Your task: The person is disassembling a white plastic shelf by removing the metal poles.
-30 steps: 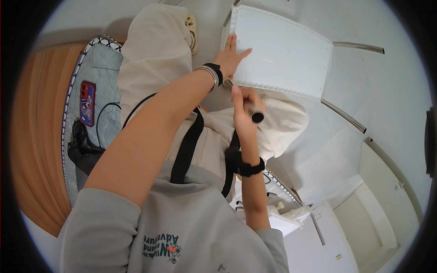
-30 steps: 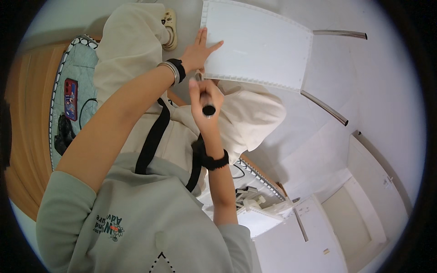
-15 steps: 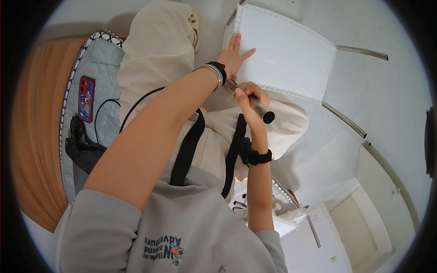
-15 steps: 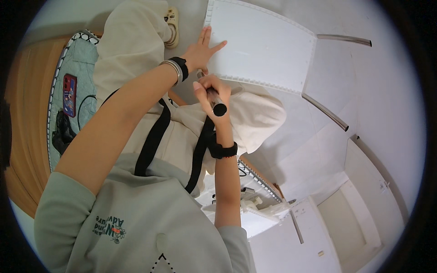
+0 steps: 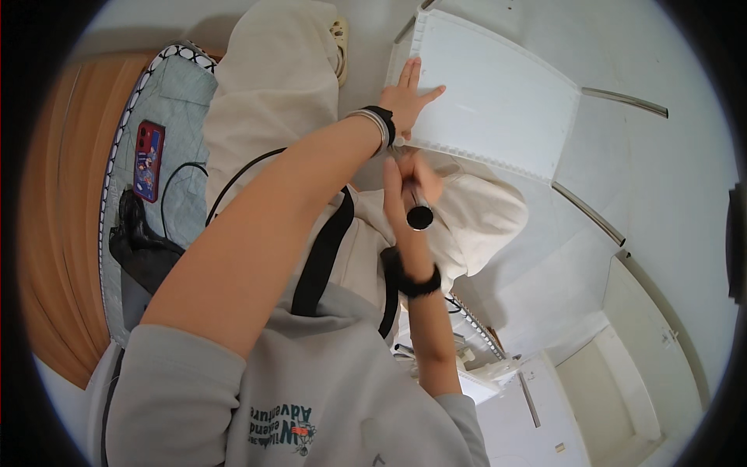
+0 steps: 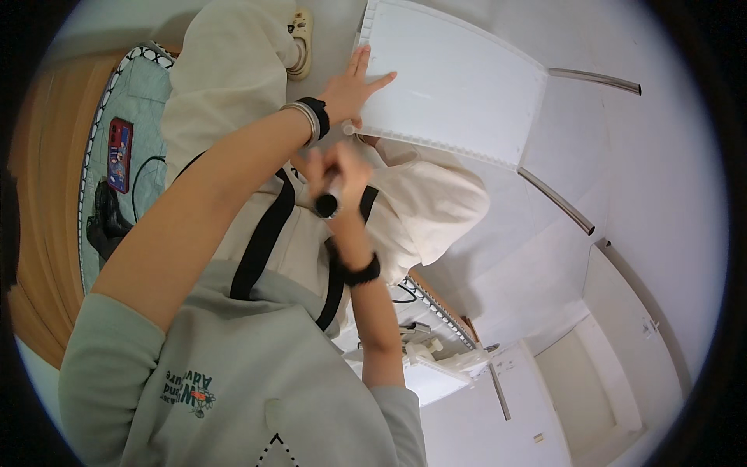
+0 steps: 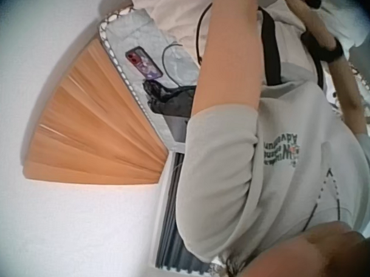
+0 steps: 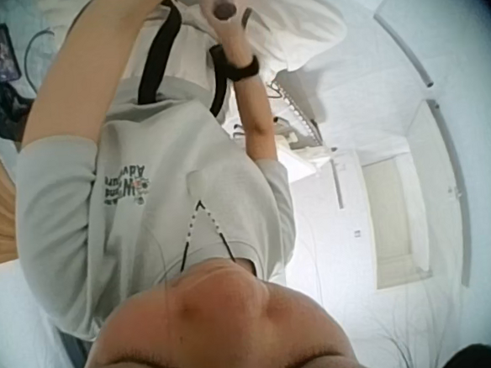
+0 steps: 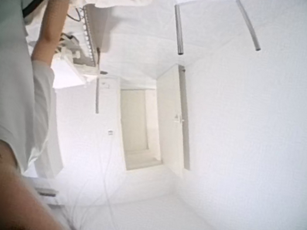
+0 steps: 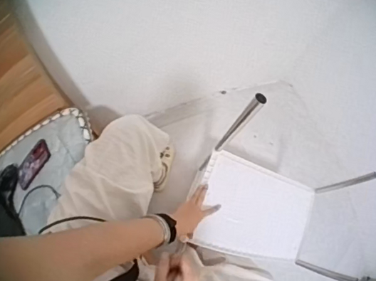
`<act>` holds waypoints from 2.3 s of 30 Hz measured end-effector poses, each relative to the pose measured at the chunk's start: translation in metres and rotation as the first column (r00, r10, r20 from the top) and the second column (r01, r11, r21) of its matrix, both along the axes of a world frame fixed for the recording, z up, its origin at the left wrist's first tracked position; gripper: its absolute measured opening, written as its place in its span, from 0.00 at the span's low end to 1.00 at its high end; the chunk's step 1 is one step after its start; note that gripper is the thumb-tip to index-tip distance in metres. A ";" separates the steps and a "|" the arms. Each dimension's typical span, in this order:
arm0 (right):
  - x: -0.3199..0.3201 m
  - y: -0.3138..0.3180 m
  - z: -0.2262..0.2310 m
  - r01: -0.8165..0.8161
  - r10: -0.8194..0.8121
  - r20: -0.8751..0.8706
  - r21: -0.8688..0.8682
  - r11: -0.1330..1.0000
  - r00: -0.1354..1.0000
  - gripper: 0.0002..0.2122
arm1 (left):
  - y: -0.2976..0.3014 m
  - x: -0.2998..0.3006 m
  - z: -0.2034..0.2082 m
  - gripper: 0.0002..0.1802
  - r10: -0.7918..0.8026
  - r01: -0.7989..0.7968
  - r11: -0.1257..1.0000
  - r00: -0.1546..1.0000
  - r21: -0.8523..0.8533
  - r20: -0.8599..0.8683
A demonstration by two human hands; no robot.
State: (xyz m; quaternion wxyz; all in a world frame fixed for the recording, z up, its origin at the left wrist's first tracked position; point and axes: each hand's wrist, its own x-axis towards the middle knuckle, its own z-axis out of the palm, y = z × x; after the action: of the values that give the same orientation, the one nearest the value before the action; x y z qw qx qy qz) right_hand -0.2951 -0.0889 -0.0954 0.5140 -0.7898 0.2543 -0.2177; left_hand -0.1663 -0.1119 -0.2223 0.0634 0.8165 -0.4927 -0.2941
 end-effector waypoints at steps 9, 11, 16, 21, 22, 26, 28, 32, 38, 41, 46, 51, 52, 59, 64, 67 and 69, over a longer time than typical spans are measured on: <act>-0.010 -0.064 0.078 0.313 -0.342 0.167 0.179 0.933 0.925 0.14 | 0.004 0.006 -0.005 0.64 -0.022 0.023 0.999 0.999 -0.022 0.049; -0.033 -0.069 0.077 0.332 -0.381 0.214 0.231 0.914 0.900 0.14 | 0.007 0.005 -0.008 0.64 -0.029 0.029 0.999 0.999 -0.037 0.017; -0.082 -0.062 0.058 0.467 -0.573 0.152 0.432 0.771 0.805 0.12 | 0.010 0.009 -0.012 0.65 -0.005 0.002 0.997 0.999 -0.076 -0.048; -0.134 -0.056 0.059 0.584 -0.772 0.094 0.598 0.549 0.629 0.10 | 0.012 0.007 -0.028 0.66 -0.038 0.039 0.986 0.999 -0.165 0.007; -0.146 -0.058 0.062 0.610 -0.799 0.109 0.586 0.533 0.592 0.10 | 0.013 0.010 -0.029 0.65 -0.043 0.046 0.988 0.999 -0.145 0.025; -0.209 -0.065 0.093 0.807 -0.905 0.278 0.420 0.416 0.322 0.10 | 0.009 0.011 -0.022 0.66 -0.076 0.077 0.994 0.997 -0.080 0.013; -0.250 -0.065 0.112 0.882 -0.931 0.283 0.343 0.323 0.230 0.05 | 0.005 0.008 -0.025 0.66 -0.111 0.111 0.992 0.994 -0.057 0.010; -0.314 -0.050 0.130 0.947 -0.988 0.141 0.305 0.099 0.057 0.06 | 0.005 0.014 -0.034 0.66 -0.131 0.134 0.990 0.990 -0.054 0.049; -0.479 -0.016 0.110 0.858 -0.864 0.145 -0.118 -0.500 -0.483 0.15 | 0.005 0.014 -0.029 0.65 -0.148 0.150 0.987 0.989 -0.064 0.026; -0.538 -0.003 0.095 0.724 -0.766 0.134 -0.256 -0.640 -0.629 0.18 | 0.005 0.015 -0.030 0.64 -0.141 0.142 0.989 0.990 -0.041 0.027; -0.604 0.025 0.062 0.629 -0.747 0.006 -0.535 -0.564 -0.665 0.22 | 0.003 0.012 -0.028 0.64 -0.146 0.147 0.989 0.988 -0.020 0.052; -0.610 0.038 0.034 0.694 -0.760 -0.081 -0.479 -0.538 -0.645 0.28 | 0.009 0.021 -0.038 0.64 -0.166 0.170 0.985 0.983 -0.042 0.084; -0.613 0.042 0.027 0.637 -0.732 -0.077 -0.559 -0.530 -0.677 0.30 | 0.008 0.021 -0.037 0.64 -0.169 0.174 0.984 0.982 -0.042 0.087; -0.648 0.080 -0.018 0.664 -0.657 -0.309 -0.633 -0.397 -0.688 0.31 | 0.003 0.013 -0.036 0.63 -0.167 0.168 0.986 0.982 0.002 0.083; -0.612 0.069 -0.015 0.727 -0.609 -0.409 -0.485 -0.485 -0.679 0.31 | 0.007 0.016 -0.031 0.63 -0.144 0.143 0.990 0.986 0.013 0.080; -0.601 0.067 -0.004 0.737 -0.633 -0.386 -0.440 -0.513 -0.671 0.31 | 0.008 0.017 -0.035 0.63 -0.154 0.155 0.988 0.984 0.002 0.089; -0.599 0.067 0.002 0.738 -0.619 -0.412 -0.468 -0.486 -0.669 0.31 | 0.006 0.015 -0.038 0.63 -0.161 0.162 0.987 0.984 0.004 0.081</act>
State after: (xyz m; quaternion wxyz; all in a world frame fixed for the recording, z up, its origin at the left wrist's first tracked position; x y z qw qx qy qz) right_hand -0.8945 -0.0224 -0.0932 0.0108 -0.1154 0.9606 -0.2526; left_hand -0.1517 -0.1059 -0.2600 0.0206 0.7851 -0.5599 -0.2642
